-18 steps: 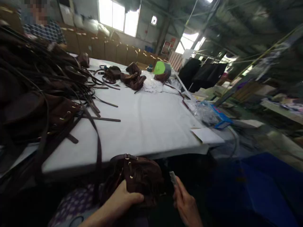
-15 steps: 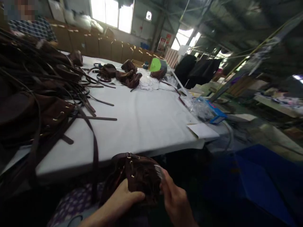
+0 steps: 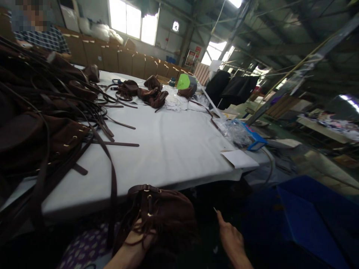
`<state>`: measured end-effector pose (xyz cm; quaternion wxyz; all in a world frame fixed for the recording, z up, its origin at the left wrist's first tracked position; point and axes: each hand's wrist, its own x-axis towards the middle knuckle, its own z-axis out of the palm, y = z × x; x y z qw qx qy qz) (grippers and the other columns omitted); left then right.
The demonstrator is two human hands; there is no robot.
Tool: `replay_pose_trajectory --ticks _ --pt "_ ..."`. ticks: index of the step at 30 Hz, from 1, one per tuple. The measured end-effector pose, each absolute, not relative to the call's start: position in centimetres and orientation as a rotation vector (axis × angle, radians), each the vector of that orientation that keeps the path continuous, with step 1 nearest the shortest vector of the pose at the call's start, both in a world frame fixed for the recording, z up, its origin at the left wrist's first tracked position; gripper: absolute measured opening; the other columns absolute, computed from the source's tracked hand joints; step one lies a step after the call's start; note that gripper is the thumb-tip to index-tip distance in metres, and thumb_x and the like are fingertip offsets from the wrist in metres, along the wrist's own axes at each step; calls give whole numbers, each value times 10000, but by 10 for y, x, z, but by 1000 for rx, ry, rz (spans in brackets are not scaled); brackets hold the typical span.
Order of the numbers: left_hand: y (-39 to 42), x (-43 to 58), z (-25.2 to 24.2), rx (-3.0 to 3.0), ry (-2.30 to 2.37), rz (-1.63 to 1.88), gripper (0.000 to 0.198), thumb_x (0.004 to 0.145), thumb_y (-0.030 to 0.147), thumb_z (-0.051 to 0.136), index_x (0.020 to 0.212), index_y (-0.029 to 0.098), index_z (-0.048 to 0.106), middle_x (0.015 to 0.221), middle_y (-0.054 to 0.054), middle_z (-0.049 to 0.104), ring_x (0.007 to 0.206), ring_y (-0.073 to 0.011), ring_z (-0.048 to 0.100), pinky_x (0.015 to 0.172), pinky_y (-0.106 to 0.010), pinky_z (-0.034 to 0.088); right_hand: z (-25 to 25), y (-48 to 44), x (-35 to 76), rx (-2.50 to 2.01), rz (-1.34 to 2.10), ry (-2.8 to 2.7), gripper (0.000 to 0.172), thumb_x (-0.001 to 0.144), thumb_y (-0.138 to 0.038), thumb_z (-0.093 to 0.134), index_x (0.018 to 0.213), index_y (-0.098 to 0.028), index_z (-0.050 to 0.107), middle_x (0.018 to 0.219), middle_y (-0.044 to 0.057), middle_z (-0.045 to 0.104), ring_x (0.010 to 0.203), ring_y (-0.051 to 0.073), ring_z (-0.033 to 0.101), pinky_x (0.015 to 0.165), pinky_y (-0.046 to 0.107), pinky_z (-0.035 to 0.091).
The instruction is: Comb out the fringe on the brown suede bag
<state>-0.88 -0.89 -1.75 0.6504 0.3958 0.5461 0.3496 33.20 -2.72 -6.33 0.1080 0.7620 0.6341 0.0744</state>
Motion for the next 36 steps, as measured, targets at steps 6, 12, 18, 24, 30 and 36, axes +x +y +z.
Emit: replay_pose_trajectory --ticks 6,12,18,24,30,36 --pt "0 1 4 999 1025 686 146 717 233 631 817 203 734 962 -53 717 981 -280 617 918 -347 468 -31 -43 294 2398 -213 2374 493 973 -189 234 1462 -213 292 782 44 709 555 172 664 494 246 522" --pt "-2 9 4 952 900 672 111 631 138 630 705 157 711 750 -42 696 771 -232 616 724 -287 502 -19 -22 189 1251 -160 3218 578 932 -132 350 1495 -160 218 743 50 650 603 187 630 546 282 504" --pt "-1 -9 -15 704 993 855 418 561 75 552 952 137 687 678 5 624 685 -171 572 650 -250 463 -64 -19 311 2029 -30 2005 744 751 86 333 1427 -218 398 678 40 671 616 200 675 553 262 482" --pt "5 4 -8 693 904 833 457 568 67 592 1014 127 668 829 -31 673 752 -182 592 750 -278 485 -56 -57 324 2627 -750 1865 505 1003 -287 179 1489 -158 230 586 -20 597 473 162 623 460 235 482" --pt "-3 15 -3 772 765 766 375 533 44 609 892 117 687 760 -23 672 716 -182 596 665 -251 481 -30 -39 197 1480 -162 3164 597 921 -111 295 1504 -131 167 731 52 660 552 166 617 517 241 500" --pt "-10 -5 -7 529 835 799 572 521 19 616 1081 129 663 897 -69 715 843 -257 646 699 -301 515 -76 -22 279 1830 398 2270 809 692 124 428 1429 -206 379 593 -12 624 472 152 613 467 207 440"
